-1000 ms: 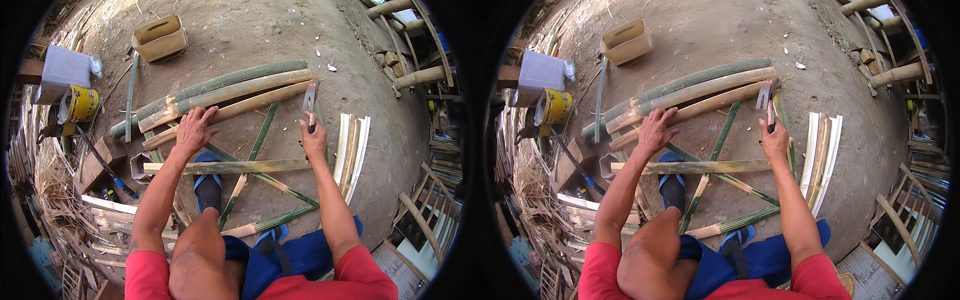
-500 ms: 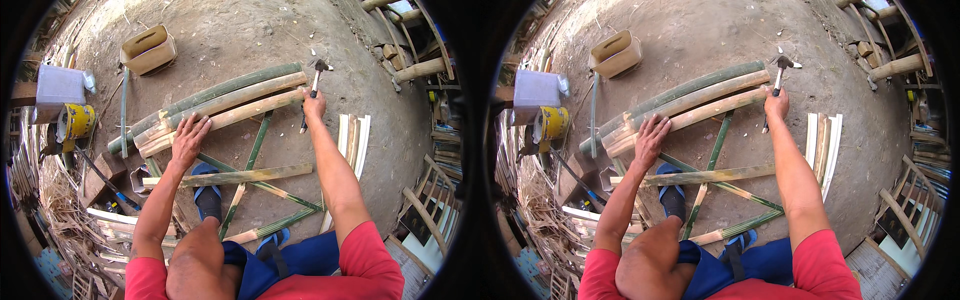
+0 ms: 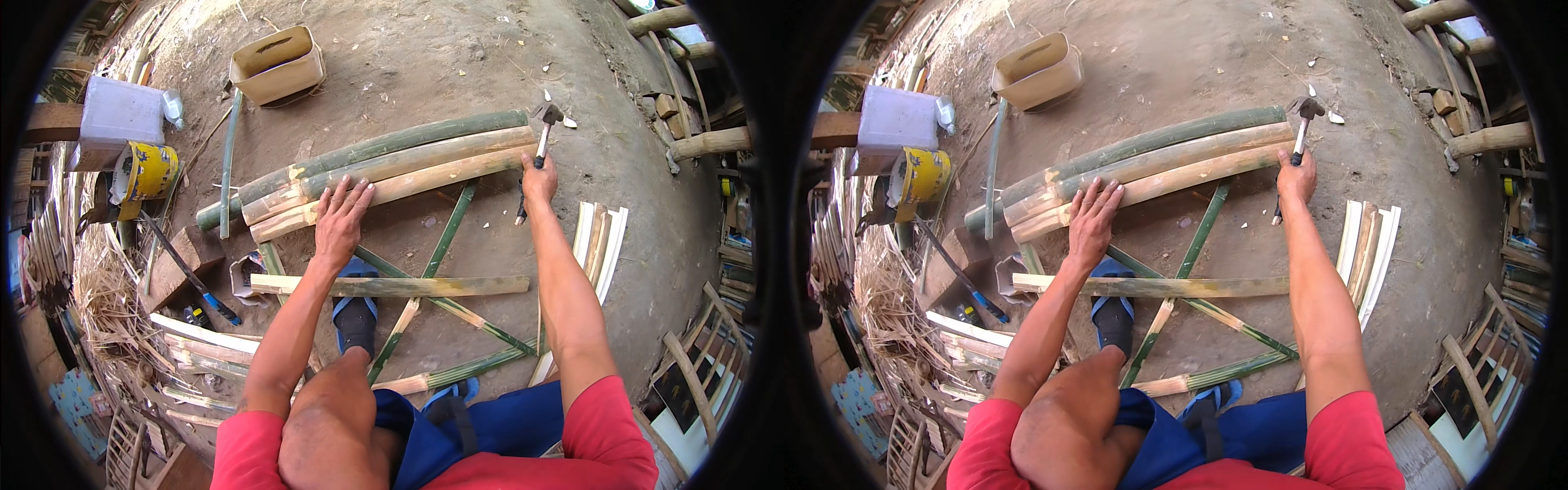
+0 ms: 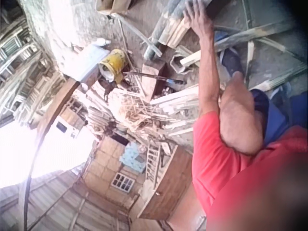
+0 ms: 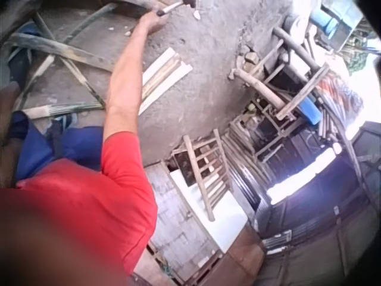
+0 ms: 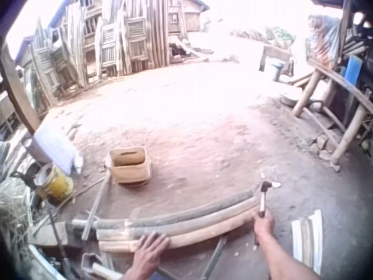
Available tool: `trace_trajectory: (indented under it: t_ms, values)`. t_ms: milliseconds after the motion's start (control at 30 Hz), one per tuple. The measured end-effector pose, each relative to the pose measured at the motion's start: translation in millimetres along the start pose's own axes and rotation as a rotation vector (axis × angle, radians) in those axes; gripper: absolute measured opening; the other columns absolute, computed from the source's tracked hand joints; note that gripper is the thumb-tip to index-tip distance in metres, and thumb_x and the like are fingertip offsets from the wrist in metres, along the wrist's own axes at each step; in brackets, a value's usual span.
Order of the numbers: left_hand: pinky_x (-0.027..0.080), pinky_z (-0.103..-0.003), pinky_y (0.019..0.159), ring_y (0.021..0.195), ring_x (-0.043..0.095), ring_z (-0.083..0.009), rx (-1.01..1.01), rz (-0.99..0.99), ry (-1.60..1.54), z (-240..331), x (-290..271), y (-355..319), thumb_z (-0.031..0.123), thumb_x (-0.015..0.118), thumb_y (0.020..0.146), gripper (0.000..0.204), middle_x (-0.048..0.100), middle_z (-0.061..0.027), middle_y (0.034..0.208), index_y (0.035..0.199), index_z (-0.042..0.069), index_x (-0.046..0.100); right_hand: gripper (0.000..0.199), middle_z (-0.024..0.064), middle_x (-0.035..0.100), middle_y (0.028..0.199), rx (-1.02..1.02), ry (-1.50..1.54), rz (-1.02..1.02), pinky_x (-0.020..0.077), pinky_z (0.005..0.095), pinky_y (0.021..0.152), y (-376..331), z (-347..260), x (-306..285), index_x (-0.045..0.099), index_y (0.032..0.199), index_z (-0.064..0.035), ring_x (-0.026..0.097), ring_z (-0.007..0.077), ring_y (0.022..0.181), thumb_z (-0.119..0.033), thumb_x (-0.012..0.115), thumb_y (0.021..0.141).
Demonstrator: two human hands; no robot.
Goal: The person assembles a bamboo frame by nailing bamboo slats to a pre-built frame using a hammer and nails. They repeatedly pick up slats, align them, and hammer nails to secure them in place.
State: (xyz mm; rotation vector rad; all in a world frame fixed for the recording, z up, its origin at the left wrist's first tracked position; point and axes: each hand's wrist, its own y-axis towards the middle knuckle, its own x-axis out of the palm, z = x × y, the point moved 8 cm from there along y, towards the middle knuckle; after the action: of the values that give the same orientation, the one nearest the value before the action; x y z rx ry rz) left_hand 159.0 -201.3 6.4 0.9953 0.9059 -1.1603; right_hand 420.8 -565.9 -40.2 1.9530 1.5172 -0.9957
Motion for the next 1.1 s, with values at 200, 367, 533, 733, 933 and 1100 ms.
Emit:
trace_trajectory:
  t_ms: [200,367,533,733,933,1100]
  values:
    - [0.033,-0.048,0.121,0.147,0.045,-0.0249,-0.001,0.009,-0.044,1.2,-5.4,1.5,0.004,0.063,0.093,0.053,0.06,0.0025,0.149,0.142,0.022,0.062,0.055,0.0165,0.069,0.12,0.116,0.045,-0.086,0.0495,0.049,0.096,3.4,10.6,8.1,0.065,0.132,-0.0093,0.065,0.0387,0.112,-0.039,0.081,0.089]
    - [0.03,-0.048,0.122,0.147,0.045,-0.0236,-0.036,-0.022,-0.001,3.3,-5.6,1.1,0.007,0.061,0.096,0.051,0.059,0.0025,0.15,0.144,0.023,0.06,0.056,0.0161,0.066,0.124,0.038,-0.102,-0.055,0.0486,0.0492,0.099,3.3,11.6,6.9,0.065,0.131,-0.0085,0.062,0.0388,0.118,-0.041,0.081,0.088]
    - [0.032,-0.049,0.122,0.147,0.045,-0.0257,-0.041,-0.02,-0.032,4.4,-9.5,4.6,0.009,0.066,0.095,0.052,0.058,0.0006,0.15,0.145,0.021,0.059,0.055,0.0173,0.064,0.125,0.024,-0.073,-0.052,0.048,0.0497,0.099,2.9,15.1,15.4,0.064,0.131,-0.0087,0.06,0.0394,0.119,-0.042,0.079,0.09]
    - [0.039,-0.046,0.118,0.145,0.047,-0.0287,-0.154,0.165,-0.195,-17.0,-58.1,-25.8,0.013,0.076,0.089,0.053,0.058,-0.0063,0.15,0.14,0.015,0.061,0.058,0.018,0.063,0.132,-0.099,-0.127,0.098,0.0425,0.0484,0.107,-4.0,-4.0,-8.4,0.062,0.138,-0.0083,0.054,0.0372,0.126,-0.035,0.08,0.089]
    - [0.056,-0.04,0.086,0.098,0.07,-0.0305,-0.682,0.472,-0.155,-133.5,-150.8,-156.2,0.0,0.063,0.096,0.017,0.072,-0.0149,0.11,0.112,0.001,0.069,0.052,0.015,0.066,0.12,-0.424,-0.022,0.191,0.0451,0.0459,0.099,-82.8,-64.8,-48.9,0.063,0.135,-0.008,0.058,0.035,0.117,-0.031,0.079,0.091]
    - [0.057,-0.043,0.082,0.091,0.074,-0.0375,-0.857,-0.016,-0.079,-198.5,-138.0,-218.8,0.015,0.069,0.092,0.023,0.075,-0.0211,0.098,0.112,0.005,0.075,0.041,0.0008,0.063,0.083,-0.387,0.35,-0.362,0.0492,0.0325,0.073,-207.9,-101.0,-11.9,0.066,0.131,-0.0084,0.057,0.0151,0.075,-0.023,0.078,0.094]
